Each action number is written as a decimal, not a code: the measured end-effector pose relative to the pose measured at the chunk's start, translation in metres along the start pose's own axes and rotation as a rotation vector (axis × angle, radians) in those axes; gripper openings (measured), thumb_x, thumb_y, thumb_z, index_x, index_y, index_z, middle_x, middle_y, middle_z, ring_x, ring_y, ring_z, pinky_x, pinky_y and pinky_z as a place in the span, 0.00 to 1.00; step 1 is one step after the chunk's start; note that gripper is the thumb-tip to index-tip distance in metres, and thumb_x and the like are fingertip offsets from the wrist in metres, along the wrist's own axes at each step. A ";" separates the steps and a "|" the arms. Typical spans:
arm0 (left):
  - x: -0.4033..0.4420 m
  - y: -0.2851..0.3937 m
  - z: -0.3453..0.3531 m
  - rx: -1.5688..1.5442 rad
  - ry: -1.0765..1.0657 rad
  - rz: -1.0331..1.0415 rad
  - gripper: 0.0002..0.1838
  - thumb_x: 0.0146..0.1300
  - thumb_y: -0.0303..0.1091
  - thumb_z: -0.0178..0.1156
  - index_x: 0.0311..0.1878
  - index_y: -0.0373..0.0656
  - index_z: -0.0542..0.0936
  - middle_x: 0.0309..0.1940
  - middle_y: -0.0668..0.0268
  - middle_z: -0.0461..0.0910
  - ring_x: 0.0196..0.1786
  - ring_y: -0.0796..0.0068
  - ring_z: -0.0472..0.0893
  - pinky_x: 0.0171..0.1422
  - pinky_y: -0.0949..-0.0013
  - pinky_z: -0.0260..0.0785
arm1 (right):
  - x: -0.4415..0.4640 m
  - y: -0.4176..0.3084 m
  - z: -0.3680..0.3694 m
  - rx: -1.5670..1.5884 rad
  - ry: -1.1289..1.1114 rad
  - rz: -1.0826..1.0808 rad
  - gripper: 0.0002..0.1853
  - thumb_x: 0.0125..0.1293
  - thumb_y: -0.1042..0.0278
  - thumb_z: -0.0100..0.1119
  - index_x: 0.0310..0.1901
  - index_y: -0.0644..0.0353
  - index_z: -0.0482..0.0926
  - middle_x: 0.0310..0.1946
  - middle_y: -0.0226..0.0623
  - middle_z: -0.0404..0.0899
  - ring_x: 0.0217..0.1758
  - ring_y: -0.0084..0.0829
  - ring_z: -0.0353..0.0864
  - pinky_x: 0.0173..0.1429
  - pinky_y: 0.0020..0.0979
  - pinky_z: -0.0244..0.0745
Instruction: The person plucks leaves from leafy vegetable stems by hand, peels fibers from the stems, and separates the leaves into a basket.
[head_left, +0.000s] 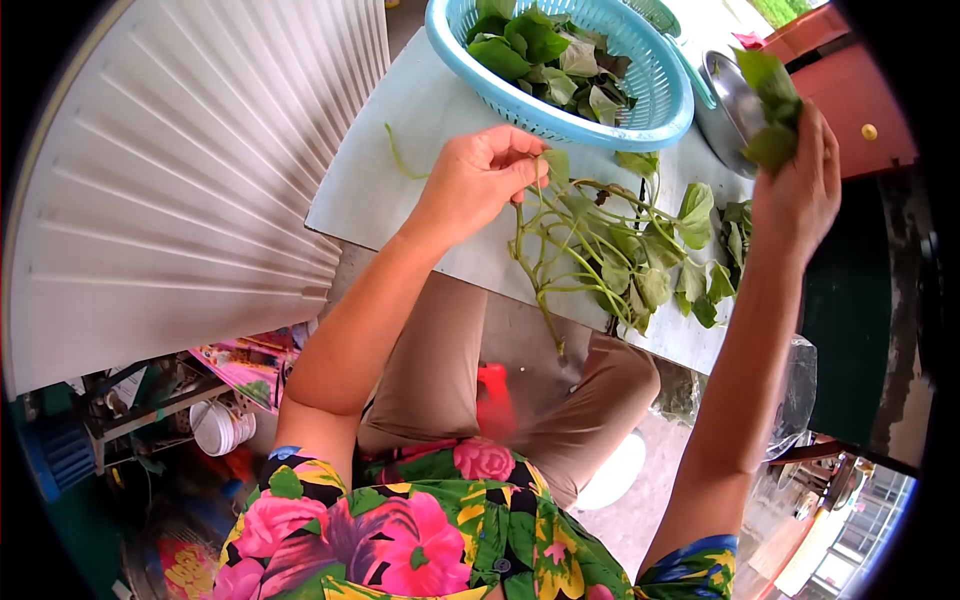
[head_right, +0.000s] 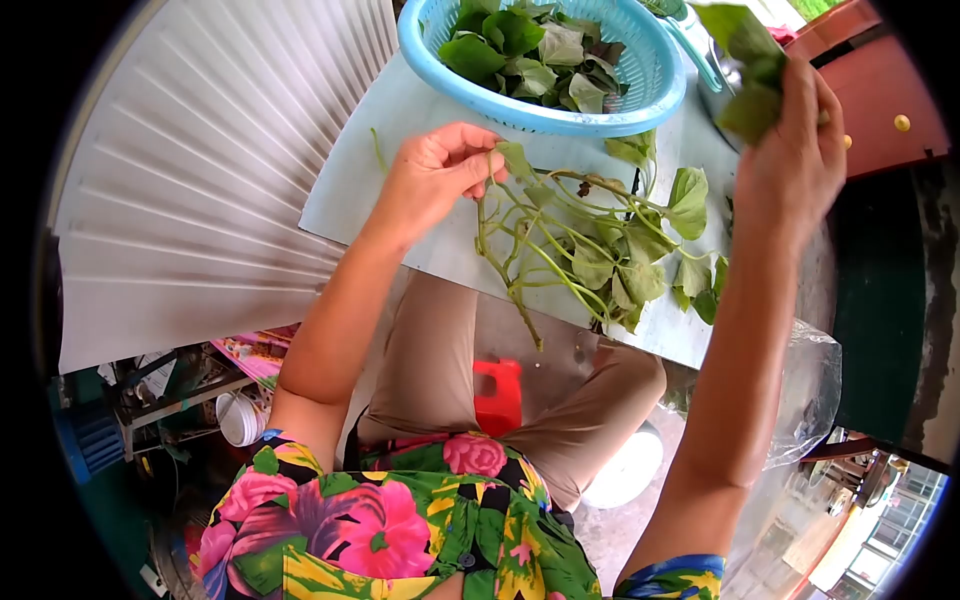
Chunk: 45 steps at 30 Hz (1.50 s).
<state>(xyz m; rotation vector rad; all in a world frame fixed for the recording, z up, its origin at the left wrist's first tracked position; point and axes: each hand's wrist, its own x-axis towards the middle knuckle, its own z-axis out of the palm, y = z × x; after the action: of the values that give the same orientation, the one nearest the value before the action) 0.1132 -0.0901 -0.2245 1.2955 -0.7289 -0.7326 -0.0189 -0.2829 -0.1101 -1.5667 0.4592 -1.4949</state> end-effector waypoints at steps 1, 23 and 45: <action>-0.002 -0.001 0.000 -0.050 -0.009 -0.001 0.08 0.58 0.26 0.55 0.40 0.35 0.75 0.28 0.66 0.78 0.27 0.84 0.72 0.30 0.79 0.65 | 0.007 0.010 0.012 0.022 0.013 -0.008 0.12 0.57 0.61 0.59 0.37 0.61 0.78 0.29 0.30 0.76 0.29 0.15 0.71 0.28 0.18 0.65; -0.016 0.005 0.014 -0.085 -0.091 0.140 0.07 0.59 0.23 0.53 0.41 0.34 0.76 0.35 0.67 0.77 0.40 0.80 0.76 0.47 0.78 0.68 | -0.078 -0.028 0.032 -0.471 -1.076 0.219 0.17 0.53 0.71 0.61 0.46 0.59 0.72 0.30 0.31 0.77 0.19 0.17 0.65 0.24 0.24 0.65; -0.021 0.005 0.021 0.383 0.009 0.262 0.06 0.56 0.26 0.56 0.36 0.35 0.76 0.26 0.67 0.77 0.29 0.82 0.72 0.35 0.77 0.66 | -0.081 -0.005 0.019 -0.598 -1.107 -0.227 0.04 0.52 0.73 0.55 0.30 0.62 0.76 0.26 0.39 0.74 0.26 0.40 0.74 0.33 0.34 0.70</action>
<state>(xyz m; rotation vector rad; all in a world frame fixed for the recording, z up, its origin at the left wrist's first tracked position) 0.0841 -0.0844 -0.2184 1.5078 -1.0448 -0.3839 -0.0191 -0.2109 -0.1523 -2.6752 0.0527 -0.4255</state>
